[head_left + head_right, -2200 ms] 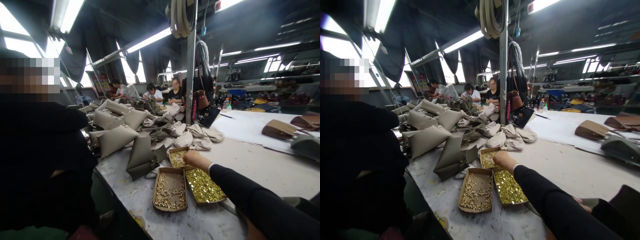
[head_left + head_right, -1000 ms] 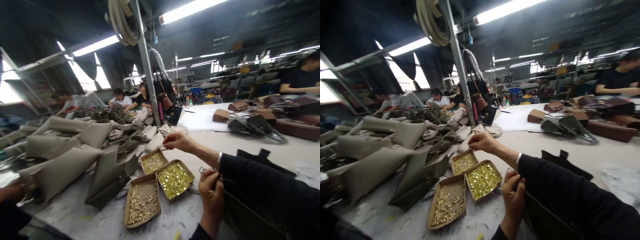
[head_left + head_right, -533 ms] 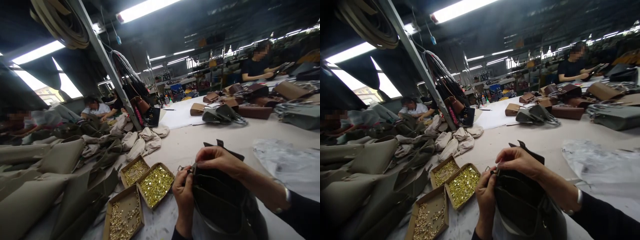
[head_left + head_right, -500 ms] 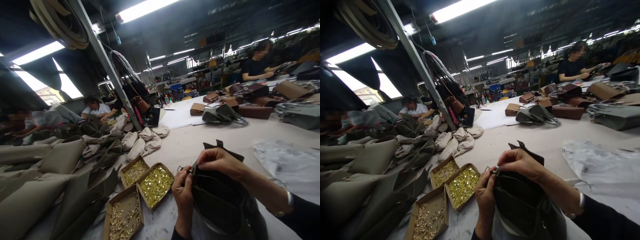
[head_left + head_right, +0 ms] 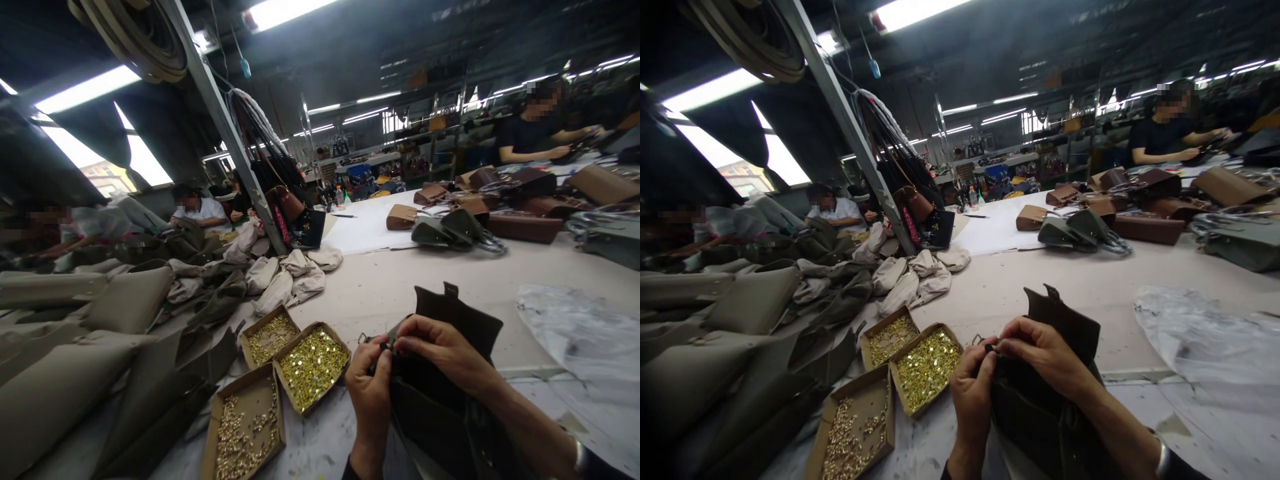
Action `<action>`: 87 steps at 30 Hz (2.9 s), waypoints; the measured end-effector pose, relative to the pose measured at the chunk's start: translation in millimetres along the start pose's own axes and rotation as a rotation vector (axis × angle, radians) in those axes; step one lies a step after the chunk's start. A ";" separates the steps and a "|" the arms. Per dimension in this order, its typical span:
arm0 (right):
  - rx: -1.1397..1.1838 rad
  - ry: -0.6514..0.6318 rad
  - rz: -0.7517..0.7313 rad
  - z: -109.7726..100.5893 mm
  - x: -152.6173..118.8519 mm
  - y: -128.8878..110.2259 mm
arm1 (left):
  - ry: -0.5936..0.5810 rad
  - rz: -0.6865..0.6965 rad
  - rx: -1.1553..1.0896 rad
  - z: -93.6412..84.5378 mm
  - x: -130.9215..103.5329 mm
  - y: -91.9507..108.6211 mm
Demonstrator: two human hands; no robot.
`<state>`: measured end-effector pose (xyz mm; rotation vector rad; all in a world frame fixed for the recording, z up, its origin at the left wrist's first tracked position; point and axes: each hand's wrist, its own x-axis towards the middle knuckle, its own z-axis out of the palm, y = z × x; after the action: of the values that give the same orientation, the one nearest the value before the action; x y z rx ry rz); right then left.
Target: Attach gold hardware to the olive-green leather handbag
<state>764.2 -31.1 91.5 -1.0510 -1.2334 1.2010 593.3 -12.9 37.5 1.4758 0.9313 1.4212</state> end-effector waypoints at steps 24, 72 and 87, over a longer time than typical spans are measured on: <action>-0.160 0.028 -0.083 11.0 2.9 10.9 | 0.030 0.129 0.032 2.5 -6.8 4.6; -0.168 -0.008 -0.116 4.8 -4.1 7.9 | 0.043 0.413 0.173 5.8 -8.9 3.6; -0.002 -0.123 -0.014 -14.1 -14.3 1.8 | -0.051 0.183 0.111 -1.2 -6.9 14.4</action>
<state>778.7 -44.4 87.1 -0.9804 -1.3345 1.2695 590.9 -24.3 48.4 1.7091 0.8739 1.4736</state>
